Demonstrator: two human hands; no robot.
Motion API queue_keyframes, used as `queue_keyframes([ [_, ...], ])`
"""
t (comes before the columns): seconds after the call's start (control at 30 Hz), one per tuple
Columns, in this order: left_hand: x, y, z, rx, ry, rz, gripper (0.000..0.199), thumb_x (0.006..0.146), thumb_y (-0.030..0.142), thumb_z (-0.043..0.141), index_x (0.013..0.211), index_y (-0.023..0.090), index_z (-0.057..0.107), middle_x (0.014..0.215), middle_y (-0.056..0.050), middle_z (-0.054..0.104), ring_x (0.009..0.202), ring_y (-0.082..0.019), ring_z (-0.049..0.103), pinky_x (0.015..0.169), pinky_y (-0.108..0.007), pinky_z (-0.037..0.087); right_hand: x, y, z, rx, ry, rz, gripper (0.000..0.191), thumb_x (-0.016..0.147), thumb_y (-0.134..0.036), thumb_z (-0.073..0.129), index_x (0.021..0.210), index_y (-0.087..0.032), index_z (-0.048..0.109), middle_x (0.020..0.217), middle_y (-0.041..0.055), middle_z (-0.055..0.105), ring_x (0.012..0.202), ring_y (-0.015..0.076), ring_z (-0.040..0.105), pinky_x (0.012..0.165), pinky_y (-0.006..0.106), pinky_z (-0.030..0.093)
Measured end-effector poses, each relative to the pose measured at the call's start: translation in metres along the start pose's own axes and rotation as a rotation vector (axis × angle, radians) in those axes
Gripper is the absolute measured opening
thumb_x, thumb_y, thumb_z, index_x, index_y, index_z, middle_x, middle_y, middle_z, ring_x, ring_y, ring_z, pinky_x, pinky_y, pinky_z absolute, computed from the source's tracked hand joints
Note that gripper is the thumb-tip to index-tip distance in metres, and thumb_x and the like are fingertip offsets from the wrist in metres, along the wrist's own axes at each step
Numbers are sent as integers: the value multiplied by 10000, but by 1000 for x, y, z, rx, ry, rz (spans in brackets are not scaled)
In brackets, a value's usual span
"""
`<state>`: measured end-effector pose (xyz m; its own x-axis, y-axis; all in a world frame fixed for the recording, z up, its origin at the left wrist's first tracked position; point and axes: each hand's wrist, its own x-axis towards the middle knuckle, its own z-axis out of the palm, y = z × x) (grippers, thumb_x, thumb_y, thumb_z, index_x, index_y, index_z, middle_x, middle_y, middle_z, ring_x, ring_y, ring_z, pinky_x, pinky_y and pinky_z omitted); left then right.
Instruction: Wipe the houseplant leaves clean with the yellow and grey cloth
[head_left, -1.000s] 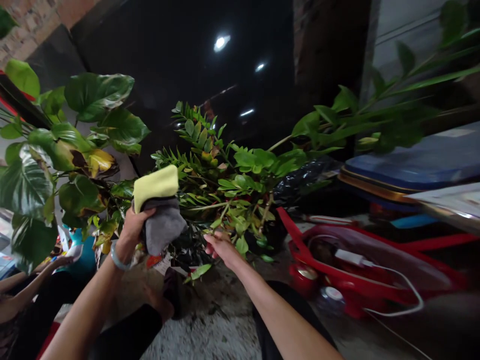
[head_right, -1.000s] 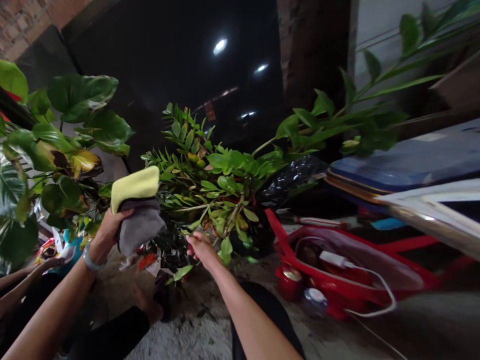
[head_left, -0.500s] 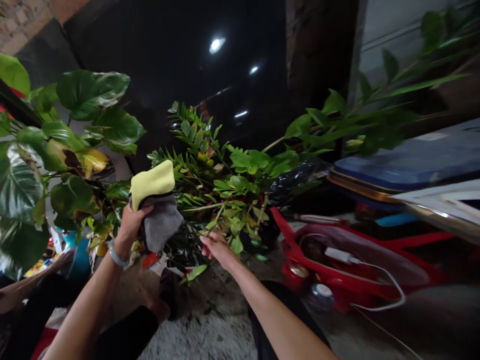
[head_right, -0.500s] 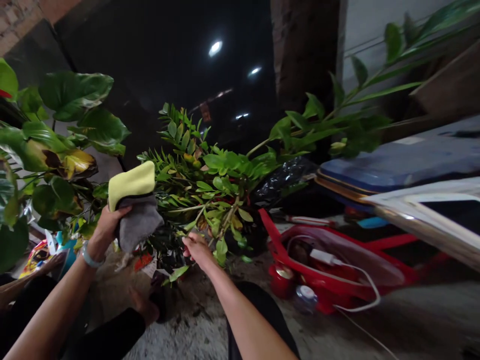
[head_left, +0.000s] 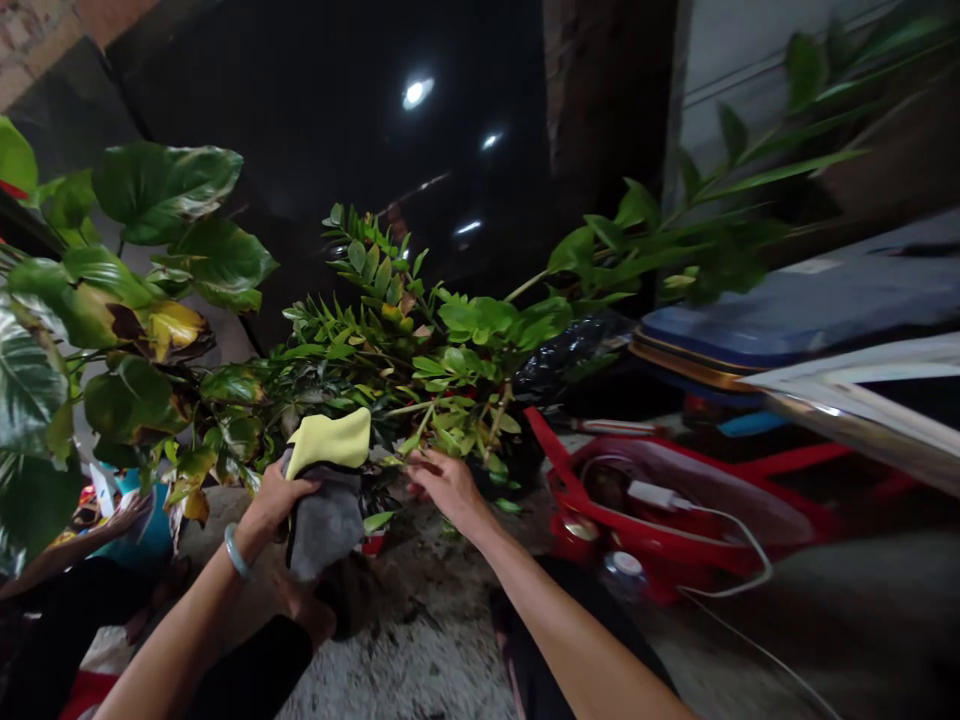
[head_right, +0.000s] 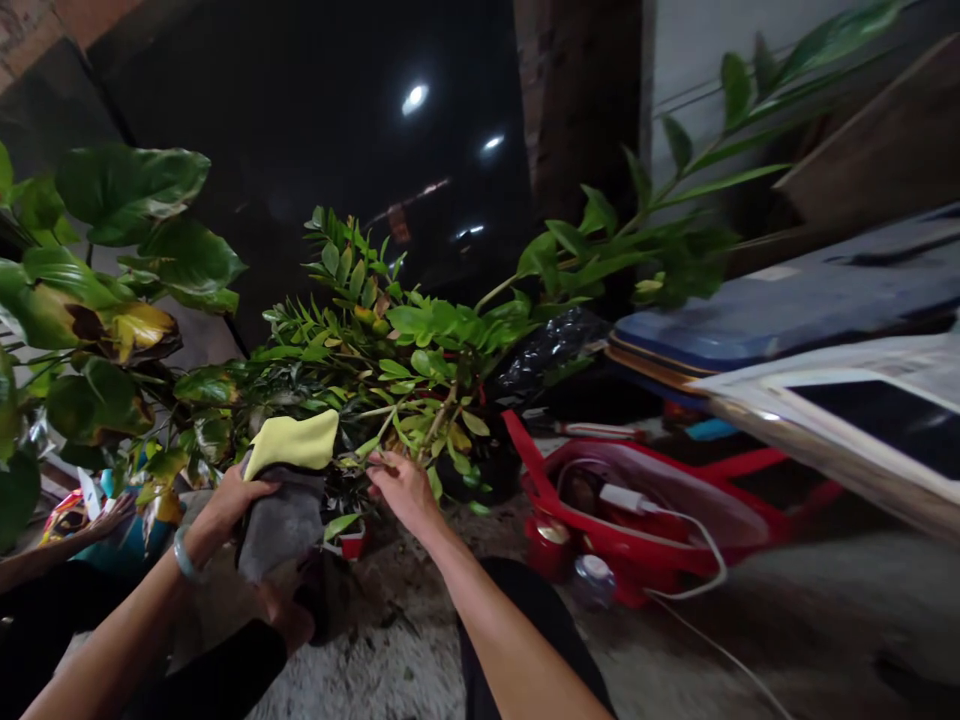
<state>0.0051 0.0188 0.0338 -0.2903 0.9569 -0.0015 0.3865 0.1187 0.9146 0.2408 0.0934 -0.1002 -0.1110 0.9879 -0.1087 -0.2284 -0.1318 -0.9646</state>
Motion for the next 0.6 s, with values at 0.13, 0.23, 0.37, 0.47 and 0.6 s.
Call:
queue_keyframes([
  [0.13,-4,11,1,-73,83,12,427,476,260,836,882,172,738,796,-28,754,752,-239,677,754,-345,554,-7,-6,-42,34,-1,-100,223,550,-274,748,758,-196,734,603,7,723,422,142,577,406,241,385],
  [0.23,-7,33,-3,-181,205,84,519,477,305,872,952,157,724,834,-37,759,735,-220,673,715,-320,550,-1,-4,-75,210,388,-139,245,533,-334,745,734,-217,667,527,-27,635,408,130,509,400,242,350],
  [0.37,-11,60,16,-191,217,208,557,501,310,883,1011,166,713,905,-42,767,775,-219,682,728,-313,550,12,-2,-85,362,511,104,360,678,-530,697,884,-241,635,747,46,718,653,216,702,550,292,516],
  [0.47,-21,55,51,1,-27,308,424,546,249,827,953,182,732,931,-68,784,842,-262,697,788,-351,545,17,-5,-64,444,225,227,457,810,-689,560,889,-242,621,818,101,741,796,271,755,668,378,587],
  [0.6,-40,22,90,345,-274,376,194,608,202,758,798,236,738,827,-92,771,786,-305,691,780,-390,505,19,-13,-38,467,18,147,533,869,-748,487,845,-238,641,719,98,735,738,280,755,615,358,598],
])
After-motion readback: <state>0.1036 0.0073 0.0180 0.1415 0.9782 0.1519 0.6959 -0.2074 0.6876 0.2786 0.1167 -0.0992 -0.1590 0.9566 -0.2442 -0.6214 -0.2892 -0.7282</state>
